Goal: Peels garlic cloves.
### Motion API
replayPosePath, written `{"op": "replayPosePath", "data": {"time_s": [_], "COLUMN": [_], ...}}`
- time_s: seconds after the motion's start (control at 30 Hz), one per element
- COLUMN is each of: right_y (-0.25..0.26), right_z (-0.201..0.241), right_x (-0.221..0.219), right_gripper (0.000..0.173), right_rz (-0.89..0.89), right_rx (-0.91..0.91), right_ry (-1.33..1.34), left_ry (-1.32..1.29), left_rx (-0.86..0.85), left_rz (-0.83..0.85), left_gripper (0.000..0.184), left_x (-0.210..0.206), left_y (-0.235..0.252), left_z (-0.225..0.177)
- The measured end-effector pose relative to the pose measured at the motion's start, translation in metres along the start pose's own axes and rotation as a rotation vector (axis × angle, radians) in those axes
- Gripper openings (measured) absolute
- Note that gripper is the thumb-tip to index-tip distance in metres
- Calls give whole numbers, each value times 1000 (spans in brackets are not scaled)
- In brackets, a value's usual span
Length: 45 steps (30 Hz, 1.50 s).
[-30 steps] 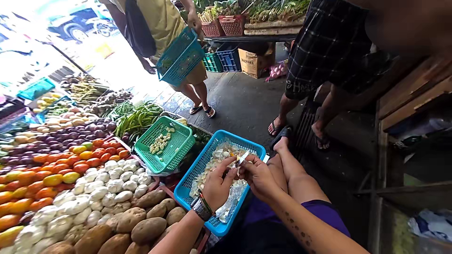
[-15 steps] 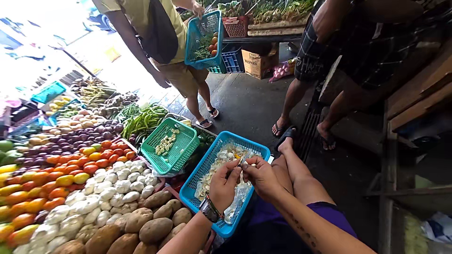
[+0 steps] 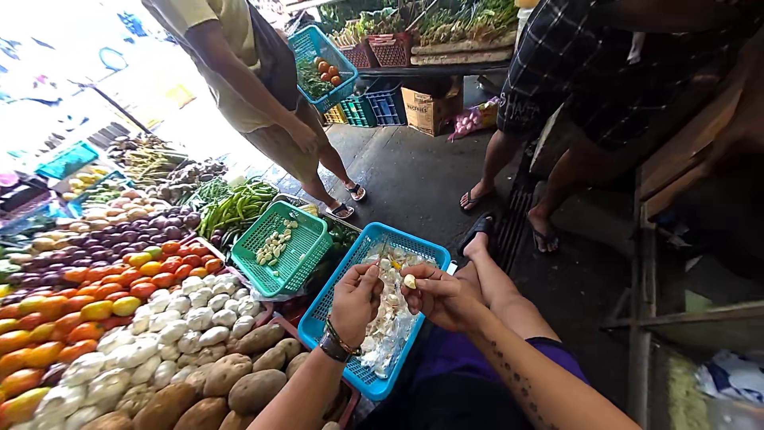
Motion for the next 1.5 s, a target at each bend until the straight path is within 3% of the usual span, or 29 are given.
{"op": "replayPosePath", "data": {"time_s": [0.1,0.17,0.23,0.3,0.47,0.63,0.77,1.0,1.17,1.37,1.5], "right_y": [1,3,3,2,4,6,6,2,3,2,3], "right_z": [-1,-1,0,0,1,0,-1,-1,-5,-5,-5], "right_x": [0,-3,-6,-3,1,3,8,9,9,9,9], "right_gripper": [29,30,30,24,27,18,22,35,23,26,25], "right_rz": [-92,-170,-256,-321,-394,-493,-557,-407,-420,-422,-438], "right_rx": [-49,-89,-109,-93,-101,-109,-90,-36,-16,-15,18], "right_ry": [81,101,101,118,102,97,142,163,197,209,172], "left_ry": [214,439,620,717,440,178,222,288,410,402,516], "left_rx": [-15,81,187,180,-71,-171,-196,-295,-337,-388,-509], "left_rz": [-52,-20,32,42,-63,109,202,265,279,263,226], "left_gripper": [30,38,39,35,34,44,45,42,42,39,35], "left_x": [11,22,29,28,14,-7,-14,-15,-14,-14,-12], "left_y": [9,20,28,31,12,-12,-23,-21,-20,-18,-18], "left_z": [13,29,44,48,16,3,5,6,7,11,11]}}
Point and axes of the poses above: each hand's wrist, its own y-axis towards the middle knuckle, its own x-axis out of the back of the hand, z = x × y, the point moved 3 cm from there along y, towards the middle knuckle, and after that the axes turned 15 degrees about -z, right-handed, at the moved point
